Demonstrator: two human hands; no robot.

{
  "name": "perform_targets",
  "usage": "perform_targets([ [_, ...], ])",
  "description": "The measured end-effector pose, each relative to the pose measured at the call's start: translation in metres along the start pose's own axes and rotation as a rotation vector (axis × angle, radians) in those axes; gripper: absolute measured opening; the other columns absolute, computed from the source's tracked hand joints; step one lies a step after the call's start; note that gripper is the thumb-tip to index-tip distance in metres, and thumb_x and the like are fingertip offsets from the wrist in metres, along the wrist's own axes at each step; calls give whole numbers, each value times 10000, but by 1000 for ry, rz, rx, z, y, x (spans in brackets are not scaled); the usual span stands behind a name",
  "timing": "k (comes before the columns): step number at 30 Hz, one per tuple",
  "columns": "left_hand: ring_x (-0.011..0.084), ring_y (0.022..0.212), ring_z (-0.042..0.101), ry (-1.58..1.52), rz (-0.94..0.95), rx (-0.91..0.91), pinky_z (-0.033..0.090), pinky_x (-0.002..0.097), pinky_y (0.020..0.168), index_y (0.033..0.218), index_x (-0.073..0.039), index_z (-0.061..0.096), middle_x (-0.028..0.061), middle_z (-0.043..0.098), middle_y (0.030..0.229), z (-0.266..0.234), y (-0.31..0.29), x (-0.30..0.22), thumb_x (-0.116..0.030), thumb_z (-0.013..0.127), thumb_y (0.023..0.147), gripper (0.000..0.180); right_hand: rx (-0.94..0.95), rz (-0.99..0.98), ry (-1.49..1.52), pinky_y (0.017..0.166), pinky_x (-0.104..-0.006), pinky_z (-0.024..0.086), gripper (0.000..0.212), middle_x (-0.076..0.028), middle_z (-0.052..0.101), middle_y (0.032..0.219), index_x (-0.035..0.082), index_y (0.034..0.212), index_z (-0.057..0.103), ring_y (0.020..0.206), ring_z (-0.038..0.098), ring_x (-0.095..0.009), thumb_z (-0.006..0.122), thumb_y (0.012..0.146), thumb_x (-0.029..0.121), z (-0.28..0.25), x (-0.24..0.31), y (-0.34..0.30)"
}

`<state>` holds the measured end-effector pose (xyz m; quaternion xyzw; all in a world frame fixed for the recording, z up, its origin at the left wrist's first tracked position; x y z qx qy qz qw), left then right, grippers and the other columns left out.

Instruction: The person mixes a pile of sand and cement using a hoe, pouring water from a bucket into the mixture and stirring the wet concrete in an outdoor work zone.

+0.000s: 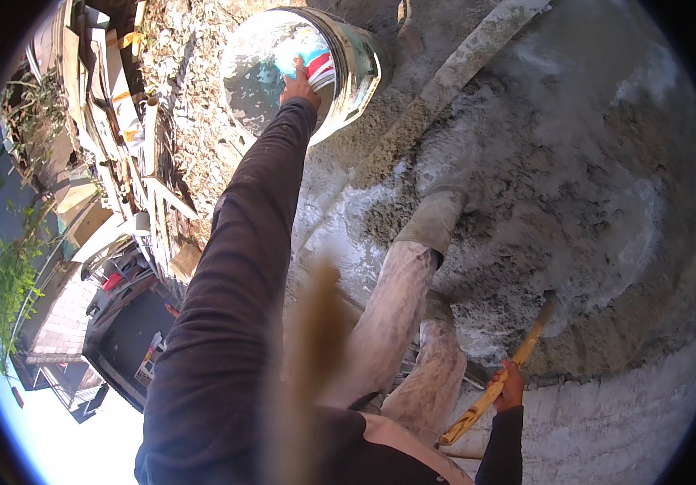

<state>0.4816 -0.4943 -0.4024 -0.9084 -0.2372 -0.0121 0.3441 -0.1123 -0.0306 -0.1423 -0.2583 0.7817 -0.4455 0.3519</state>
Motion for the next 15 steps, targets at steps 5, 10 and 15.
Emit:
perform_targets([
  [5,301,1086,671,-228,120,-30,492,397,980,1444,-266,503,164,675,1228,-103,46,90,-92,573,796,675,119,-37,35,532,-346,459,187,-12,475,727,127,1033,482,594,491,-149,555,961,283,19,-10,3],
  [10,306,832,710,-869,-5,284,635,419,656,1392,-21,498,187,663,1142,-147,-23,63,38,576,790,609,-14,-102,114,534,-378,484,236,-36,482,675,109,924,507,578,509,-191,530,994,333,-36,-9,13],
  [15,319,938,703,-1086,155,177,636,404,787,1311,4,513,188,657,1131,-304,-116,187,68,571,809,510,-334,-578,-739,994,-468,455,726,-212,567,1316,1,1361,493,1192,561,-362,527,949,598,31,12,-25],
])
Point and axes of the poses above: each hand's wrist, its own y-axis towards the middle knuckle, its own z-axis out of the palm, x = y × z, the point moved 1 cm from there along y, towards the middle knuckle
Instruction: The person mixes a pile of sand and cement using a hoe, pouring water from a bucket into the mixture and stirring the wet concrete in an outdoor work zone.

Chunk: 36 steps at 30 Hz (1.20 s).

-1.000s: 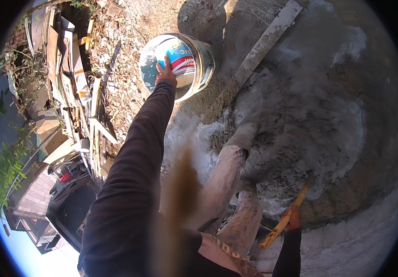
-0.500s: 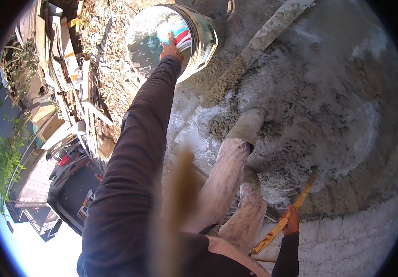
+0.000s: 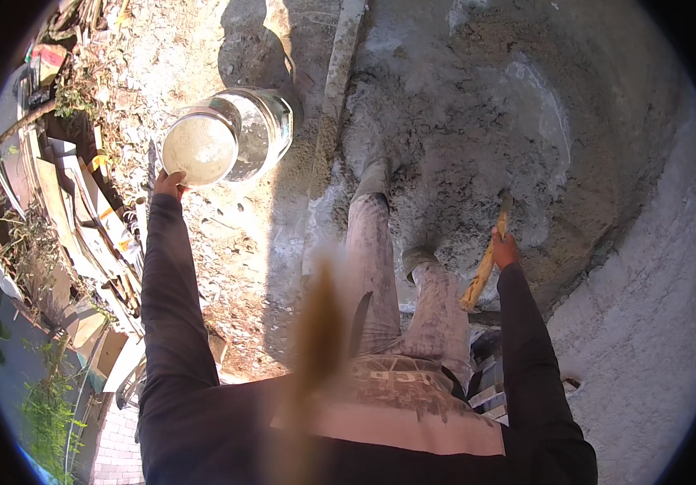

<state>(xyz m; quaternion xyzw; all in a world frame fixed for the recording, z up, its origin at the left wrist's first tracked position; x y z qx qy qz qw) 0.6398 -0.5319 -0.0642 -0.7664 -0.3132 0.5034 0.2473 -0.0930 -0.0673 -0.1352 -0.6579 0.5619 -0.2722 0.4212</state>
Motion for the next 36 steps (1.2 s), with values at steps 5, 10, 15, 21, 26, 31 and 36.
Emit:
perform_targets([
  [5,359,1011,678,-89,62,132,636,483,818,1304,19,503,213,628,1173,123,-133,-52,54,542,844,463,-278,-388,86,1012,-495,474,509,-149,485,1382,83,1384,495,1235,518,-357,557,996,406,-98,-41,-75],
  [10,343,975,691,28,183,352,642,462,784,1310,16,509,201,624,1173,210,-272,-89,80,523,818,496,-318,-417,310,1018,-494,486,449,-128,470,1394,115,1388,490,1237,516,-336,552,1008,347,-107,-106,-154],
  [15,366,918,705,112,211,588,655,471,707,1307,23,501,227,630,1162,370,-432,-99,79,493,808,502,-614,-435,402,1009,-488,498,468,-122,445,1432,134,1405,468,1268,499,-328,592,989,308,-78,-253,-181],
  [21,350,879,710,542,332,1034,657,457,661,1315,19,486,206,631,1143,556,-615,-61,9,542,816,502,-923,-641,451,927,-415,554,561,-50,418,1478,138,1425,450,1265,520,-298,666,922,260,-103,-338,-315],
  [26,398,894,697,887,131,1304,655,494,678,1287,30,460,241,611,1140,677,-712,58,24,544,812,483,-733,-498,469,700,-440,591,732,-105,349,1529,160,1443,427,885,700,-336,757,797,259,-52,-383,-341],
  [31,465,1107,620,1318,-351,1506,598,556,882,1368,88,373,309,555,1260,742,-721,143,-35,477,847,545,-765,-213,539,680,-463,567,146,-103,680,826,110,851,732,810,706,-322,698,809,246,-26,-419,-313],
  [36,406,982,668,1613,-641,1341,608,497,874,1342,89,396,294,607,1195,805,-741,216,-146,477,923,488,-639,-112,290,688,-404,586,175,-64,741,896,122,863,761,837,725,-269,765,731,238,-42,-481,-310],
])
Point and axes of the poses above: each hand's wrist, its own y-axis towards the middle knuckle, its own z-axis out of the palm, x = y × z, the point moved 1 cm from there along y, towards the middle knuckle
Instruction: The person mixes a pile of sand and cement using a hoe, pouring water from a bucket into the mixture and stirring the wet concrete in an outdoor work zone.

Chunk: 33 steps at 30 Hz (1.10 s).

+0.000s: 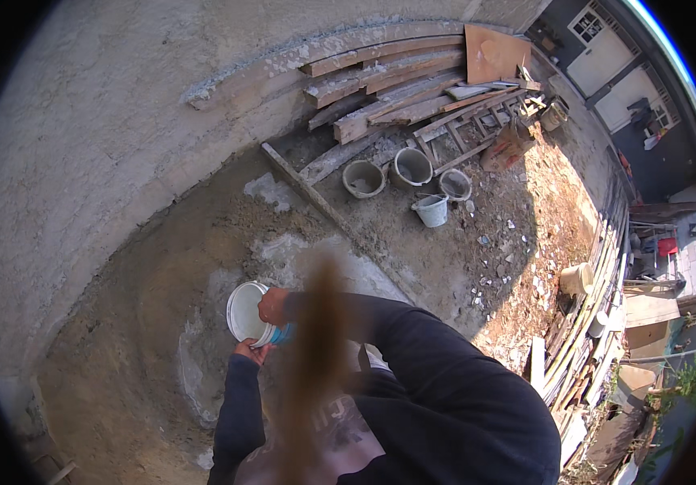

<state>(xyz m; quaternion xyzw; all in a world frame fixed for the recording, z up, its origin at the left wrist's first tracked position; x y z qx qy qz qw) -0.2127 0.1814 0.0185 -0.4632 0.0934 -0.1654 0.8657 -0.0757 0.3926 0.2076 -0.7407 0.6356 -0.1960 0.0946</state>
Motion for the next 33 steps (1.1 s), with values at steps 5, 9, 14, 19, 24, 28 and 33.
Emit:
perform_targets([
  [5,330,814,692,129,75,-251,614,422,694,1460,-75,363,252,632,1190,100,5,77,-344,537,973,582,227,119,29,735,-396,580,287,-64,746,923,146,892,773,906,711,-263,802,683,341,60,-48,-12],
  [9,303,739,690,585,416,-322,582,441,603,1517,-232,356,175,634,1234,7,-42,56,-325,699,909,705,251,110,-14,763,-408,571,387,-63,733,975,148,941,765,956,693,-273,786,674,427,46,-59,30],
  [14,302,563,596,161,462,-705,496,412,447,1209,-223,578,119,630,1087,-211,-122,97,-261,722,878,363,250,176,-67,797,-423,560,513,-63,716,1041,151,1003,754,1017,670,-285,767,663,535,43,-95,34],
  [19,427,910,617,-281,148,-1149,537,548,731,1378,-190,443,166,556,1273,-330,-262,259,-363,543,958,465,-113,262,-145,718,-405,563,218,-56,731,894,167,848,769,895,704,-262,714,733,345,28,-75,26],
  [24,437,1033,614,-221,187,-928,527,540,772,1452,-166,383,181,531,1371,-349,-281,358,-291,489,999,482,437,118,-139,872,-456,541,944,-142,731,1024,41,1011,754,1025,670,-357,698,546,861,-26,-107,35],
  [28,340,717,662,-245,403,-888,548,436,606,1179,-171,549,131,657,1156,-292,-212,363,-379,629,901,356,453,-15,-251,876,-434,536,1031,-204,727,961,-8,954,753,970,685,-375,647,508,915,-22,-106,71],
  [33,247,784,700,-311,728,-372,577,368,654,1337,-147,537,109,692,1132,-228,-163,366,-321,655,952,438,661,-142,-411,908,-432,522,1071,-195,726,994,-8,980,754,993,678,-378,607,518,947,-14,-86,100],
])
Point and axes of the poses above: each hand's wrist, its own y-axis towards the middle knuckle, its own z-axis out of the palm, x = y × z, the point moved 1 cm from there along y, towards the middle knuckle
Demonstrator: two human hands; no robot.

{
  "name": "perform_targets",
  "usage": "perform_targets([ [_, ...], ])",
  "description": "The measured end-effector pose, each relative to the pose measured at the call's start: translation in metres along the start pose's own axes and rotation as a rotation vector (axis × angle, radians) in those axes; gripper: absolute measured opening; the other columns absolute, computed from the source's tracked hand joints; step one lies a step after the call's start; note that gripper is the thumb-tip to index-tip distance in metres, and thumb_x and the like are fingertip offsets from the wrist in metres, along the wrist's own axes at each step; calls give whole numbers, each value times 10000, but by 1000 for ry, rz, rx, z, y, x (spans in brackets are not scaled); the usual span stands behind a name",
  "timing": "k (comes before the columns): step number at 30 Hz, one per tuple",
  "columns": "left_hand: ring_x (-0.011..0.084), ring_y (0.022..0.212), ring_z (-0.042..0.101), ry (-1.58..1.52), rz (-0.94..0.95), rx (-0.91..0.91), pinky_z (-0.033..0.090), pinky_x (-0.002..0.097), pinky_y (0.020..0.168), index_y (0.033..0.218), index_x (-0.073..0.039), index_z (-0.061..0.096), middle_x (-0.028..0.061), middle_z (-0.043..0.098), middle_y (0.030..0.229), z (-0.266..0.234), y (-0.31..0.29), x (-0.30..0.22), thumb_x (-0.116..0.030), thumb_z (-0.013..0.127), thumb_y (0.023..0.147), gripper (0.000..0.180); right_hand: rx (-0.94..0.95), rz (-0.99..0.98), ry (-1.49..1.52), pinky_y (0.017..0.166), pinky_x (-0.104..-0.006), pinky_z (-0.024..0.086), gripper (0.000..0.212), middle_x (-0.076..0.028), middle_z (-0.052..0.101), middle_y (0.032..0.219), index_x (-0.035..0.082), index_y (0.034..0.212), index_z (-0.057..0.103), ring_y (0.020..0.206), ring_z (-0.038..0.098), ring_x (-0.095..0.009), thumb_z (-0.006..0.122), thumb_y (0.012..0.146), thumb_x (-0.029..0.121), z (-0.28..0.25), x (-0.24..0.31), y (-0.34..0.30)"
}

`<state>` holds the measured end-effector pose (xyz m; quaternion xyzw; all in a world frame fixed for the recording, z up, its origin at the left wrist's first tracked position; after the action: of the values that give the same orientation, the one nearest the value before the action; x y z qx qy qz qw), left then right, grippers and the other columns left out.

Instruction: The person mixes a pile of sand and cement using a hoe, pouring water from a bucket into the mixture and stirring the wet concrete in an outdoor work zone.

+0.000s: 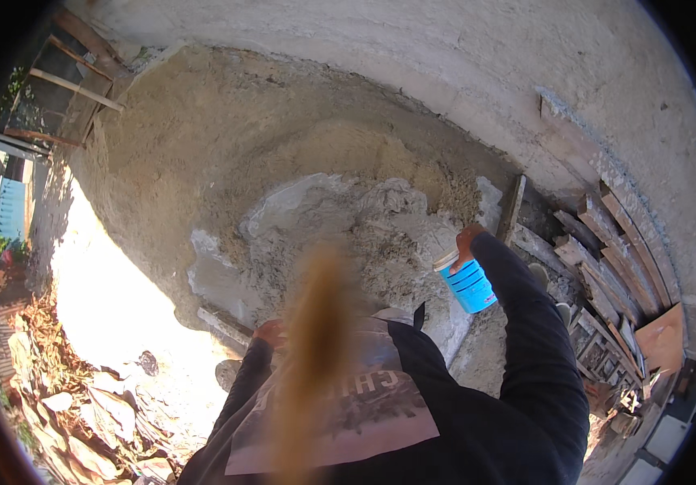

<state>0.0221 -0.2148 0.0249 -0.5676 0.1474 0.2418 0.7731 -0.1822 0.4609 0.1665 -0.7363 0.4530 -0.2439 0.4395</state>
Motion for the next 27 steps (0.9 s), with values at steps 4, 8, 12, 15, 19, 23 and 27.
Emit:
perform_targets([
  [4,226,740,695,723,514,-100,579,375,624,1319,-120,550,112,701,1091,4,-12,59,-306,641,966,410,206,58,-94,918,-437,514,1013,-170,731,1005,17,1006,757,1029,670,-370,653,538,909,-25,6,17],
  [8,217,687,682,337,217,-347,568,363,592,1296,-93,563,118,702,1060,1,-47,95,-302,616,980,382,306,97,-217,936,-451,495,964,-162,728,1021,37,1012,759,1027,672,-356,685,541,875,-54,4,32],
  [12,209,645,667,13,-32,-585,559,363,573,1273,-83,585,113,705,1043,-7,-91,121,-303,605,986,362,314,87,-337,953,-465,475,916,-154,726,1038,57,1017,760,1025,674,-342,717,544,841,-96,16,54],
  [15,187,701,673,131,18,-614,557,341,606,1281,-72,589,101,706,1050,19,-79,106,-302,605,982,378,286,102,-439,966,-475,461,882,-148,724,1051,72,1022,761,1024,675,-331,741,547,815,-129,23,62],
  [19,182,788,688,349,284,-580,561,329,672,1308,-64,585,76,714,1046,29,-72,93,-347,610,963,447,120,10,-591,983,-489,441,838,-139,722,1067,92,1028,763,1022,677,-317,773,550,780,-188,105,75],
  [23,221,851,695,21,302,-583,576,358,743,1420,-81,489,105,650,1209,65,-67,51,-506,650,914,680,-213,-220,-668,1001,-503,422,796,-131,719,1084,112,1033,764,1020,679,-303,805,554,746,-216,255,56],
  [27,346,982,673,-563,266,-502,582,472,827,1527,-109,287,188,479,1419,111,-103,-9,-536,706,863,894,-545,-493,-564,1049,-472,360,544,-82,715,1044,143,986,763,928,685,-289,819,642,562,-210,399,33],
])
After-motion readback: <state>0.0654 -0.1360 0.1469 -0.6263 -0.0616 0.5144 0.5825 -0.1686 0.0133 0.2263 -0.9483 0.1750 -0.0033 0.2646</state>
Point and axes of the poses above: each hand's wrist, its own y-axis towards the middle knuckle, its own z-axis out of the palm, x = y × z, the point moved 1 cm from there along y, towards the middle knuckle
